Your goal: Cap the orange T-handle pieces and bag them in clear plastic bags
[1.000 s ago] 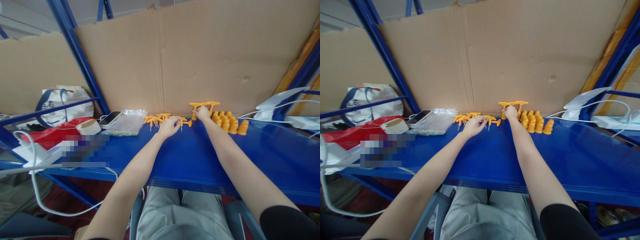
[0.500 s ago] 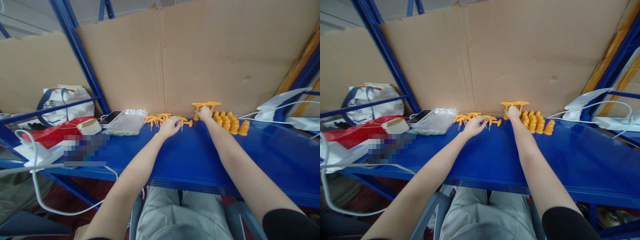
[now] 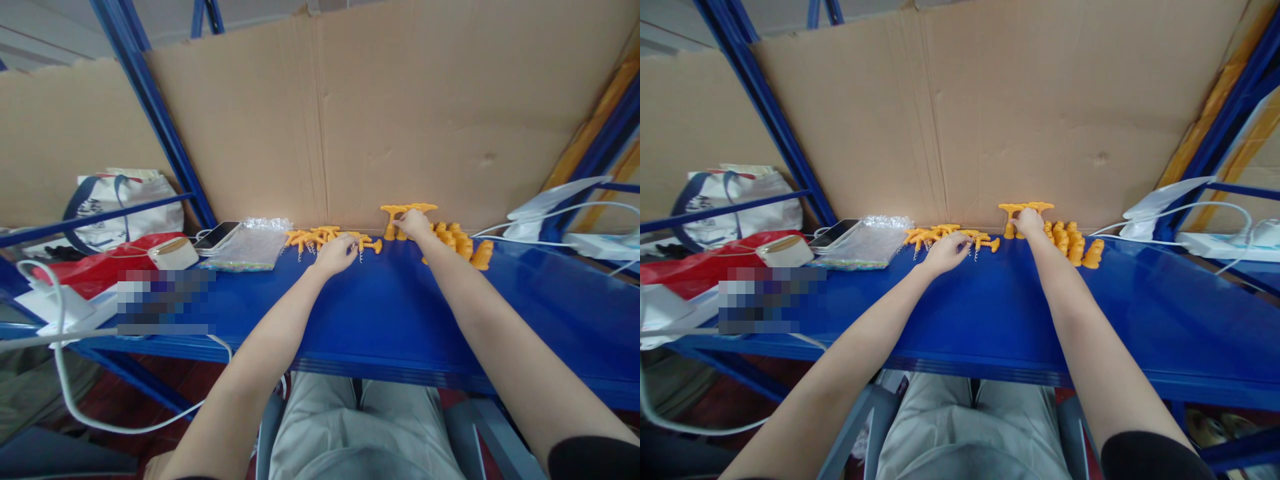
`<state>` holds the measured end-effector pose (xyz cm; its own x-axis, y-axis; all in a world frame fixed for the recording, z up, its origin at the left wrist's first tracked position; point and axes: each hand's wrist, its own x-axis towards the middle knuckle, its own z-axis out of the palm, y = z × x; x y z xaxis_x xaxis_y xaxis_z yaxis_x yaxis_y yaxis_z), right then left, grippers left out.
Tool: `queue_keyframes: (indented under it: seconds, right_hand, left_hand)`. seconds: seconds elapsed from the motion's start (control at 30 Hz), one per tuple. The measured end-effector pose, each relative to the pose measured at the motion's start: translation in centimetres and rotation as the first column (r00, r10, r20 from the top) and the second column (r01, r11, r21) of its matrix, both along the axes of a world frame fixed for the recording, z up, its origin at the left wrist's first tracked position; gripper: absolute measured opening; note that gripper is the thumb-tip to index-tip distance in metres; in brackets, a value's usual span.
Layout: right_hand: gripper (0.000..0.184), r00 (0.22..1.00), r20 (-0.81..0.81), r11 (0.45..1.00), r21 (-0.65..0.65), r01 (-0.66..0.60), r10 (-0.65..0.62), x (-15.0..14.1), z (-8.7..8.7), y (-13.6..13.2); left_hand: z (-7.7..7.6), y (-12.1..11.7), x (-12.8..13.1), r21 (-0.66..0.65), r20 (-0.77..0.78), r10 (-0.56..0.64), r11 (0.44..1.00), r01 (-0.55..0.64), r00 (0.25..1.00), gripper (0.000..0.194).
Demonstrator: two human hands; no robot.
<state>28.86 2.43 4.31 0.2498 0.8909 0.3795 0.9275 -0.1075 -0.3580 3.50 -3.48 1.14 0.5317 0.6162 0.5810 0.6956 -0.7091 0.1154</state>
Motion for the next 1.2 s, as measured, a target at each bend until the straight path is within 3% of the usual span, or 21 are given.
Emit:
queue_keyframes:
  seconds: [0.17,0.3,0.37,0.57,0.83,1.2]
  right_hand:
    - [0.023,0.988,0.152,0.991,-0.121,0.05,-0.031,1.1,2.8,-2.4]
    - [0.02,0.95,0.304,0.945,-0.326,0.031,0.074,2.0,4.3,-5.2]
    - [0.016,0.932,0.345,0.936,-0.352,0.017,0.113,2.3,4.4,-6.7]
    - [0.011,0.908,0.374,0.938,-0.344,-0.051,0.187,2.6,2.7,-9.2]
    - [0.02,0.921,0.366,0.984,-0.16,-0.078,0.133,2.4,-1.2,-9.5]
    - [0.02,0.937,0.217,0.962,-0.047,-0.27,0.274,1.8,-2.5,-8.9]
  left_hand:
    - [-0.4,0.3,-0.2,-0.062,-0.138,-0.004,0.998,-0.005,0.99,0.032]
    - [-0.5,0.1,-0.2,-0.145,-0.279,0.013,0.988,-0.056,0.96,0.046]
    - [-0.6,0.1,-0.1,-0.174,-0.321,0.024,0.981,-0.084,0.947,0.049]
    - [-0.9,0.3,0.0,-0.175,-0.344,0.029,0.98,-0.094,0.939,0.049]
    - [-1.6,1.0,-0.1,-0.16,-0.306,0.011,0.985,-0.063,0.952,0.046]
    - [-0.6,-0.2,0.6,-0.161,-0.302,-0.038,0.987,-0.012,0.953,0.034]
